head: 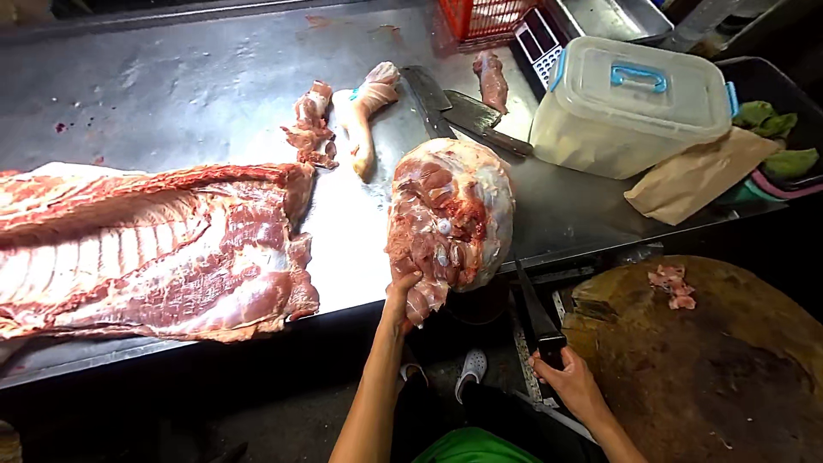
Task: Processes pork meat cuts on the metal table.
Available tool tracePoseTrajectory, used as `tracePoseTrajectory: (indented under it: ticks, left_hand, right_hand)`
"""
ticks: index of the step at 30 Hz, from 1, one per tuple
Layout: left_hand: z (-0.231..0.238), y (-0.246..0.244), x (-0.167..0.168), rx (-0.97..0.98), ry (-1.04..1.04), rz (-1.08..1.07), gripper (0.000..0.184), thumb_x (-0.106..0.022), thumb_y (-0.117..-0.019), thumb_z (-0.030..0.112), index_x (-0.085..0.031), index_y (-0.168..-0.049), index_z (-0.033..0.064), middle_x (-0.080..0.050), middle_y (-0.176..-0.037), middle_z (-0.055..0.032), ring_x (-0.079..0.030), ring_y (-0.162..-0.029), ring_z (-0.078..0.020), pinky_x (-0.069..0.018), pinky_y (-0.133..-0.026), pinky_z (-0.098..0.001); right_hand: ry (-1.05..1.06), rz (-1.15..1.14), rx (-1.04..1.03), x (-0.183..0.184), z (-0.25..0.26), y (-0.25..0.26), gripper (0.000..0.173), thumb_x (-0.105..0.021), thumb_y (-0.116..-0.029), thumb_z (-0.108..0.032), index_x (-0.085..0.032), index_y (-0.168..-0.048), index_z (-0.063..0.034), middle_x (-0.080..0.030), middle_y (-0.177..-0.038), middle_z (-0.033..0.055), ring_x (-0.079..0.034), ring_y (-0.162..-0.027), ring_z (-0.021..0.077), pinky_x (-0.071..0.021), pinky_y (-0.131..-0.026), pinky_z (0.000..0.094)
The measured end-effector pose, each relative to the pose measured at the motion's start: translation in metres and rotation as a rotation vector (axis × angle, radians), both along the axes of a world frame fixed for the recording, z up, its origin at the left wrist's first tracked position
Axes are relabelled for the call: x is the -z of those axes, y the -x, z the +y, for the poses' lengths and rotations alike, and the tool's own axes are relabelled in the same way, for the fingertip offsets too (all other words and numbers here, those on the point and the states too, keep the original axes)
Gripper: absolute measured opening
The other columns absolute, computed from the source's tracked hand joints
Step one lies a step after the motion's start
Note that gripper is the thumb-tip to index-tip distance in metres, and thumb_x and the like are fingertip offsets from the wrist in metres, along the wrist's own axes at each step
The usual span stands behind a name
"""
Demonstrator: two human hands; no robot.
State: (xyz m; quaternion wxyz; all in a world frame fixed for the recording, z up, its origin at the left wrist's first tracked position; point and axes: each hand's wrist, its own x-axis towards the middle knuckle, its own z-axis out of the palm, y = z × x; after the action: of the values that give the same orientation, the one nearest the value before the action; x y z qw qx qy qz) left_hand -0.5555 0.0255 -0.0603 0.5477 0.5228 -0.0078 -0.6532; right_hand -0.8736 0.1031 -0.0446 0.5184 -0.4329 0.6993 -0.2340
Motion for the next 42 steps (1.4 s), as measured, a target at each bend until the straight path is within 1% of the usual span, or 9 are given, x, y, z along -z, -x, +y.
tracePoseTrajectory:
  ticks: [11, 15, 18, 21, 25, 27, 33, 37, 42]
  left_hand:
    - [-0.048, 0.207, -0.059, -0.089, 0.065, -0.044, 0.042, -0.063, -0.0999, 0.010, -0.045, -0.137, 0.0002, -0.068, -0.091, -0.0176, -0.068, -0.069, -0.0229, -0.0588, -0.061, -0.0371]
    - [-0.057, 0.227, -0.066, 0.226, 0.246, -0.312, 0.067, -0.065, -0.1001, 0.026, -0.031, -0.149, -0.0038, -0.063, -0.124, -0.0219, -0.067, -0.108, -0.0227, -0.0567, -0.095, -0.0399]
    - [-0.043, 0.201, -0.069, 0.568, 0.542, -0.816, 0.079, -0.059, -0.0945, 0.018, -0.019, -0.158, -0.0101, -0.037, -0.158, -0.0266, -0.039, -0.148, -0.0264, -0.0339, -0.122, -0.0388]
    - [-0.062, 0.176, -0.045, 0.507, 0.748, -1.604, 0.077, -0.076, -0.0787, 0.011, -0.047, -0.149, -0.0043, -0.052, -0.144, -0.0308, -0.051, -0.133, -0.0454, -0.0415, -0.111, -0.0580]
    - [-0.114, 0.140, -0.024, 0.327, 0.808, -2.110, 0.073, -0.085, -0.0733, 0.052, -0.068, -0.135, 0.0161, -0.062, -0.136, -0.0233, -0.058, -0.122, -0.0468, -0.0391, -0.103, -0.0685]
    - [-0.130, 0.122, -0.018, 0.402, 0.779, -2.195, 0.068, -0.071, -0.0837, 0.062, -0.067, -0.135, 0.0176, -0.060, -0.140, -0.0212, -0.055, -0.130, -0.0450, -0.0370, -0.109, -0.0673]
    - [-0.147, 0.117, -0.029, 0.594, 0.909, -2.254, 0.053, -0.066, -0.0883, 0.052, -0.072, -0.121, 0.0111, -0.070, -0.112, -0.0186, -0.069, -0.100, -0.0380, -0.0572, -0.080, -0.0503]
    - [-0.159, 0.148, -0.038, 0.904, 0.965, -2.221, 0.046, -0.065, -0.0916, 0.049, -0.072, -0.117, 0.0103, -0.068, -0.120, -0.0173, -0.066, -0.108, -0.0376, -0.0538, -0.087, -0.0529]
    - [-0.165, 0.185, -0.045, 1.305, 0.954, -2.165, 0.060, -0.066, -0.0904, 0.044, -0.059, -0.137, 0.0078, -0.064, -0.120, -0.0234, -0.065, -0.103, -0.0426, -0.0514, -0.085, -0.0594]
  right_hand:
    - [0.022, -0.081, 0.182, 0.022, -0.007, 0.077, 0.037, -0.074, -0.0828, -0.008, -0.057, -0.114, 0.0029, -0.070, -0.080, 0.0072, -0.068, -0.059, 0.0139, -0.0608, -0.057, 0.0294]
    - [0.011, -0.103, 0.275, 0.024, -0.001, 0.090, 0.038, -0.073, -0.0874, -0.009, -0.054, -0.118, 0.0037, -0.069, -0.077, 0.0087, -0.069, -0.058, 0.0157, -0.0609, -0.056, 0.0316]
    - [-0.014, -0.146, 0.331, 0.028, 0.006, 0.096, 0.040, -0.071, -0.0898, -0.008, -0.051, -0.122, 0.0052, -0.069, -0.078, 0.0105, -0.069, -0.059, 0.0170, -0.0616, -0.057, 0.0333]
    - [-0.052, -0.185, 0.371, 0.036, 0.019, 0.095, 0.039, -0.072, -0.0904, -0.007, -0.051, -0.121, 0.0055, -0.069, -0.076, 0.0099, -0.069, -0.058, 0.0163, -0.0614, -0.057, 0.0320]
    - [-0.085, -0.246, 0.373, 0.038, 0.030, 0.091, 0.042, -0.070, -0.0935, -0.006, -0.048, -0.128, 0.0051, -0.070, -0.081, 0.0112, -0.070, -0.060, 0.0176, -0.0628, -0.059, 0.0337]
    - [-0.088, -0.285, 0.402, 0.042, 0.040, 0.088, 0.042, -0.070, -0.0929, -0.004, -0.048, -0.128, 0.0039, -0.071, -0.081, 0.0122, -0.071, -0.059, 0.0198, -0.0637, -0.058, 0.0354]
    - [-0.205, -0.251, 0.250, 0.050, 0.075, 0.067, 0.054, -0.073, -0.0933, -0.013, -0.045, -0.136, 0.0043, -0.070, -0.087, 0.0139, -0.071, -0.066, 0.0195, -0.0631, -0.066, 0.0367]
    - [-0.284, -0.151, -0.063, 0.057, 0.094, 0.017, 0.064, -0.070, -0.0969, -0.024, -0.041, -0.149, -0.0010, -0.070, -0.104, 0.0229, -0.073, -0.077, 0.0303, -0.0617, -0.078, 0.0492]
    - [-0.154, -0.152, -0.121, 0.037, 0.083, -0.079, 0.063, -0.057, -0.1031, -0.044, -0.042, -0.150, -0.0052, -0.070, -0.097, 0.0215, -0.071, -0.077, 0.0333, -0.0583, -0.078, 0.0545]
